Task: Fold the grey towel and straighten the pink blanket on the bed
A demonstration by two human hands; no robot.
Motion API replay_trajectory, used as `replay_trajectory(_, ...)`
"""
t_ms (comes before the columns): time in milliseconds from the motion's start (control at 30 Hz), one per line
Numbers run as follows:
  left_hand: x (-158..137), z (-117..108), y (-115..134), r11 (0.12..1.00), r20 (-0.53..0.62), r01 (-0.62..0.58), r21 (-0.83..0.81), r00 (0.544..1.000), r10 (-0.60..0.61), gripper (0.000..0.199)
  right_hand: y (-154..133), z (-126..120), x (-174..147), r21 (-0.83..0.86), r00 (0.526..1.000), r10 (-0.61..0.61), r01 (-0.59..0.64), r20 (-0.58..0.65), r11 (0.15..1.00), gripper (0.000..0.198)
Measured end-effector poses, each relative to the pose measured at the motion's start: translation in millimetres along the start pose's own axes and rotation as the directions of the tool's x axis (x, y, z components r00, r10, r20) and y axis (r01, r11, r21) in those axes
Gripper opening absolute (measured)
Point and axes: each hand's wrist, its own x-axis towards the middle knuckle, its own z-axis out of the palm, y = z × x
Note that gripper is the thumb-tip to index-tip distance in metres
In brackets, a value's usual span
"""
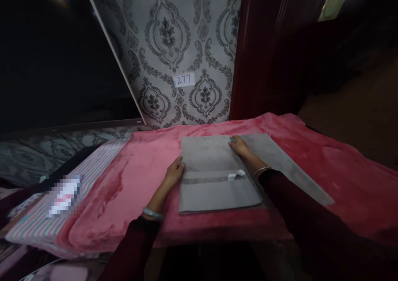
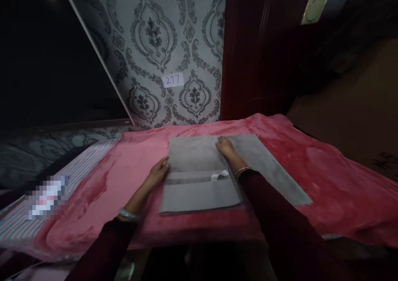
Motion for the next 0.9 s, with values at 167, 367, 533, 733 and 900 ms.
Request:
replay_trajectory(167,26,26,24,0.973,-0.116,0.025,0.228,0.993,0.001,0.054,-1,16,4,-0.056,1.0,0.016,-0.016,0.003,0.998,0.062)
replay_trajectory(367,28,23,22,0.872,-0.086,0.043,0.488,0.996,-0.001,0.054,-1,15,1,-0.158,0.999,-0.04,0.041,0.012,0.987,0.058)
replay_trajectory(533,53,18,52,0.718,-0.039,-0.146,0.68,0.971,0.235,0.056,-42,28,-8,-0.205,0.933,-0.354,0.36,0.067,0.91,0.058)
replay_trajectory(733,73,58,56,0.561,0.291,-0.352,0.75,0.936,0.198,0.061,-50,63,-11,-0.27,0.789,-0.527,0.607,0.316,0.747,0.061)
replay_trajectory(900,74,64,40,0.571,0.304,-0.343,0.746,0.938,0.167,0.066,-8,47,21,-0.354,0.883,-0.349,0.45,0.314,0.82,0.066)
